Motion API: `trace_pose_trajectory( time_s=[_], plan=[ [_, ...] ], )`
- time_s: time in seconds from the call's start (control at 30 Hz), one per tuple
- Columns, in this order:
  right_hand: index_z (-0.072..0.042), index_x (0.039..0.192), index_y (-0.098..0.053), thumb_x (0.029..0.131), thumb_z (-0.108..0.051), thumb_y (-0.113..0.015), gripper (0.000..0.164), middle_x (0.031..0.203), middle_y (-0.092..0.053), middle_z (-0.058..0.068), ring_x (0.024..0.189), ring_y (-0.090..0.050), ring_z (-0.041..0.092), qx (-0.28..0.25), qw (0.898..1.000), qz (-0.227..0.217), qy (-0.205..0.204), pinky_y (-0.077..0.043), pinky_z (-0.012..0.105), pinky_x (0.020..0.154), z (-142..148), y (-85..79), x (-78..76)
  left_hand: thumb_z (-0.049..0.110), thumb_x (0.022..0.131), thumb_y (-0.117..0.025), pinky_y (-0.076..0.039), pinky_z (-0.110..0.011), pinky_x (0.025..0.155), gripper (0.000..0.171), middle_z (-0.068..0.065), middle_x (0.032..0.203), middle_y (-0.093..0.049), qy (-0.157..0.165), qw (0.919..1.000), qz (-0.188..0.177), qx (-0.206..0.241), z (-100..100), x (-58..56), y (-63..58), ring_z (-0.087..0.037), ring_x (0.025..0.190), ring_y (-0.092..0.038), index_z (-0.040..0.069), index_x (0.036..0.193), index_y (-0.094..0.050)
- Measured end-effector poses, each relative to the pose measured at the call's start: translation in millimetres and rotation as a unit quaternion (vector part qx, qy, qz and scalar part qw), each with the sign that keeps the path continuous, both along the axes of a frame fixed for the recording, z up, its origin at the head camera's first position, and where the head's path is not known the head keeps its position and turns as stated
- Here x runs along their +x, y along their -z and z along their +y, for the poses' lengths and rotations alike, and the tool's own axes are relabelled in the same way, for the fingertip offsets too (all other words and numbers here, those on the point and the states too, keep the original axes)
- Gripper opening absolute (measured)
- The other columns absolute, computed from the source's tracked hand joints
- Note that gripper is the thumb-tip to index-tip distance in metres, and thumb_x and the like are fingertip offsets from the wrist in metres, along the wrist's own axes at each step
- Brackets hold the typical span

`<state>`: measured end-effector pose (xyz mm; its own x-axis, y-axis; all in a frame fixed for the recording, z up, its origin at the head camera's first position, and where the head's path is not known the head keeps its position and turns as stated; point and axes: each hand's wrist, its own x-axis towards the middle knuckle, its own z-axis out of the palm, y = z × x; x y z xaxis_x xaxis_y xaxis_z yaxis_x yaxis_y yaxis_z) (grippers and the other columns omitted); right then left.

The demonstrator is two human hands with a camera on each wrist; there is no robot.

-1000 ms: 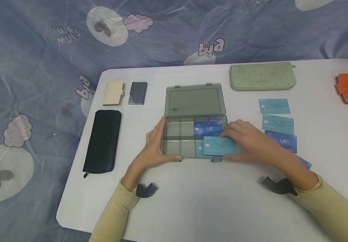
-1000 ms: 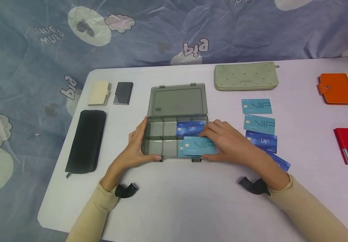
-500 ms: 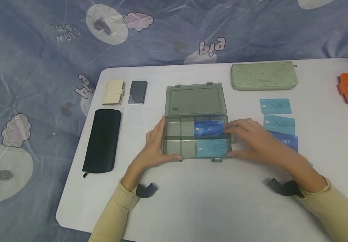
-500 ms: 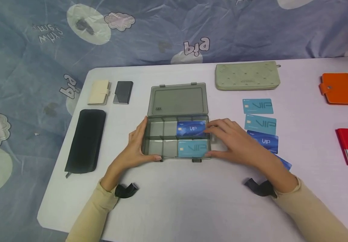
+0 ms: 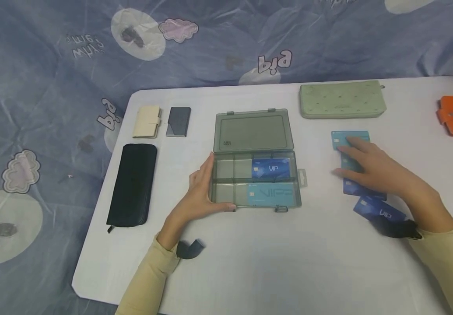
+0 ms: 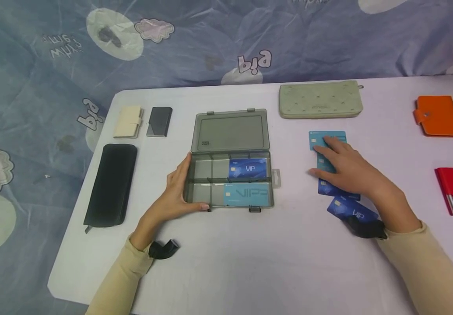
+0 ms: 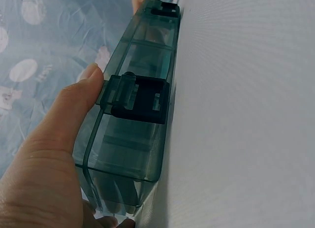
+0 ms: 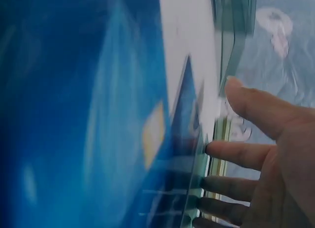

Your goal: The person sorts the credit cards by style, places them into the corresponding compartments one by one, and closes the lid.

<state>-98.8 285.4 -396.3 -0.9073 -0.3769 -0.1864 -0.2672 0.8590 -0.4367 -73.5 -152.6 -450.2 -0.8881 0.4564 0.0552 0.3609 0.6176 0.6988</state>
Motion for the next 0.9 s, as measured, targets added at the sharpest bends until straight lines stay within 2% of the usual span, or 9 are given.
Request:
trace_pose_trajectory(
  time_s=[0.17,0.3,0.43,0.63,0.73,0.9],
  plan=[
    [-0.005,0.13,-0.053,0.08,-0.036,-0.072,0.062,0.144,-0.036,0.021,0.129,-0.032,0.042,-0.024,0.998,0.025,-0.058,-0.028,0.057,0.101,-21.2,-3.7,4.0,0.06,0.058,-0.079,-0.013,-0.046,0.105,0.134,0.002,0.157,0.001,-0.002,1.0,0.002,0.005,-1.1,0.4,-0.4,-0.016,0.141,-0.009,0.018,0.15,0.009],
    [-0.005,0.123,-0.058,0.076,-0.023,-0.077,0.055,0.129,-0.054,0.015,0.117,-0.044,0.032,-0.031,0.993,0.074,-0.083,-0.034,0.049,0.095,-24.5,-2.0,-5.9,0.06,0.058,-0.079,-0.013,-0.045,0.105,0.134,0.002,0.157,0.001,0.0,1.0,0.0,0.005,-0.7,0.1,0.5,-0.015,0.141,-0.009,0.017,0.15,0.009],
    [-0.001,0.118,-0.057,0.071,-0.02,-0.08,0.056,0.112,-0.058,0.014,0.103,-0.047,0.029,0.004,0.993,0.096,-0.065,-0.036,0.045,0.089,-18.3,1.7,-21.3,0.063,0.058,-0.077,-0.013,-0.045,0.106,0.134,0.002,0.157,0.0,0.001,1.0,-0.002,0.005,0.4,-0.2,1.9,-0.015,0.141,-0.01,0.017,0.15,0.008],
    [0.002,0.111,-0.058,0.065,-0.025,-0.083,0.059,0.104,-0.053,0.014,0.092,-0.044,0.027,0.022,0.994,0.098,-0.052,-0.039,0.043,0.081,-14.8,4.6,-33.9,0.064,0.057,-0.077,-0.014,-0.044,0.105,0.134,0.002,0.157,0.0,0.004,1.0,0.005,0.003,1.4,-0.9,2.5,-0.016,0.141,-0.011,0.016,0.15,0.008],
    [0.004,0.108,-0.058,0.065,-0.026,-0.083,0.058,0.102,-0.052,0.014,0.091,-0.044,0.027,0.024,0.994,0.096,-0.048,-0.039,0.043,0.081,-17.4,4.6,-39.3,0.063,0.058,-0.077,-0.013,-0.044,0.105,0.134,0.001,0.157,-0.001,0.006,0.9999,0.01,0.002,1.2,-1.8,1.1,-0.016,0.14,-0.012,0.015,0.15,0.008],
    [0.005,0.107,-0.057,0.065,-0.03,-0.082,0.06,0.101,-0.052,0.015,0.091,-0.043,0.027,0.04,0.996,0.069,-0.048,-0.038,0.045,0.081,-20.3,6.7,-49.5,0.062,0.058,-0.078,-0.013,-0.044,0.105,0.134,0.0,0.157,-0.001,0.006,1.0,0.007,0.002,0.2,-1.6,0.6,-0.016,0.141,-0.011,0.016,0.15,0.008]
  ],
)
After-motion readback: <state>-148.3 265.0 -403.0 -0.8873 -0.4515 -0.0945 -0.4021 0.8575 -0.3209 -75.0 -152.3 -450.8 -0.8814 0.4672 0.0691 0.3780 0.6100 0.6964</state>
